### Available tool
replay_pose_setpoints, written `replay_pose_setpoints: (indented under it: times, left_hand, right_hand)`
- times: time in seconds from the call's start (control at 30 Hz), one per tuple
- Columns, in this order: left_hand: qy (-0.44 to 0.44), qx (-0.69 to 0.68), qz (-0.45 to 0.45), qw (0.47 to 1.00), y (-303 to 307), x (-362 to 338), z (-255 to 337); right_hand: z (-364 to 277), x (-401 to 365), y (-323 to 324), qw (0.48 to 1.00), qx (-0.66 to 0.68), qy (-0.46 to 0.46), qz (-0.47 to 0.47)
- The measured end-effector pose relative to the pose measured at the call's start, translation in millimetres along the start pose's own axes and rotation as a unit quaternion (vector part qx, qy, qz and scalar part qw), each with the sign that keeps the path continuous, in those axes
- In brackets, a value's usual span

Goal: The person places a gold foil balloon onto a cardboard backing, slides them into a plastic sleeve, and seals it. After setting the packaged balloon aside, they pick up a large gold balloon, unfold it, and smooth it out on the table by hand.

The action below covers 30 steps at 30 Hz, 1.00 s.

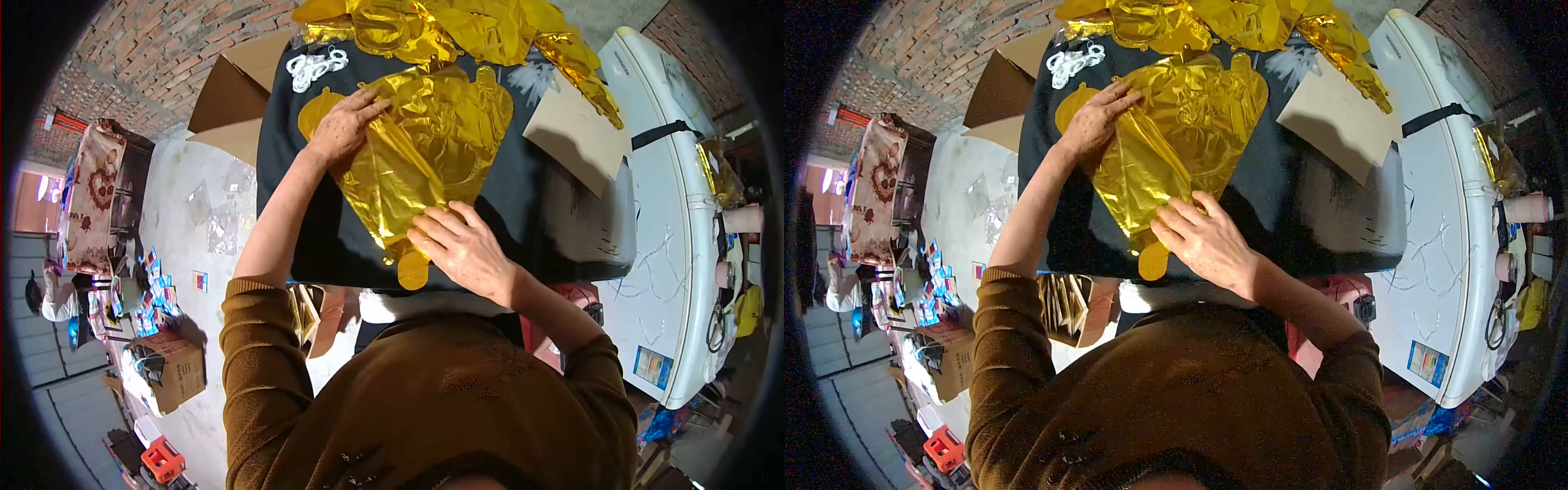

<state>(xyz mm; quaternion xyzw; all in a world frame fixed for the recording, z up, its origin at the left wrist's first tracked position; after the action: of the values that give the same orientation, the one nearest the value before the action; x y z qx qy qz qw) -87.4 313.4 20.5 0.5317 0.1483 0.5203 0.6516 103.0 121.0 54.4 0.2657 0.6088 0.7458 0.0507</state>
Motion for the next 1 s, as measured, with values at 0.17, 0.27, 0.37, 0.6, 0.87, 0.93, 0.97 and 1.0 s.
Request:
replay_pose_setpoints:
  times: [0.17,0.27,0.37,0.6,0.87,0.93,0.97,1.0]
  left_hand:
    - [-0.036,0.058,-0.053,0.996,-10,1,-7]
    - [-0.059,0.058,-0.057,0.995,-6,2,-4]
    - [-0.064,0.043,-0.046,0.996,11,3,5]
    - [-0.073,-0.026,0.009,0.997,32,-5,47]
    - [-0.066,-0.022,-0.016,0.997,-42,-30,98]
    - [-0.046,-0.004,-0.029,0.999,-49,-31,100]
    - [-0.036,0.01,-0.025,0.999,-51,-31,99]
    - [-0.026,0.024,-0.021,0.999,-53,-33,99]
  right_hand:
    - [-14,-10,-13,1.0,0.02,-0.011,-0.012]
    - [-9,-14,-19,0.999,0.009,-0.027,-0.025]
    - [-7,-14,-22,0.999,-0.001,-0.032,-0.039]
    - [-4,-10,-20,0.999,0.006,-0.034,-0.037]
    - [-5,-14,-26,0.998,0.007,-0.028,-0.051]
    - [-4,-14,-28,0.998,0.009,-0.024,-0.051]
    - [-3,-16,-27,0.999,0.015,-0.024,-0.047]
    - [-2,-17,-28,0.998,0.026,-0.026,-0.046]
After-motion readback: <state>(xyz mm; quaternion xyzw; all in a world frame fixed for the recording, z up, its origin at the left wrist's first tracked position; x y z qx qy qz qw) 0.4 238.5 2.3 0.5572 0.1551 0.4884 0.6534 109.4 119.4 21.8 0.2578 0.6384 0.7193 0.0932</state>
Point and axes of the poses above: each hand's wrist, its own x-axis towards the middle knuckle, its own y-axis out of the back of the hand, z = x × y, the point moved 10 cm from there along x, towards the middle knuckle, and after that the axes turned 14 degrees about -x, right-handed, at the moved point
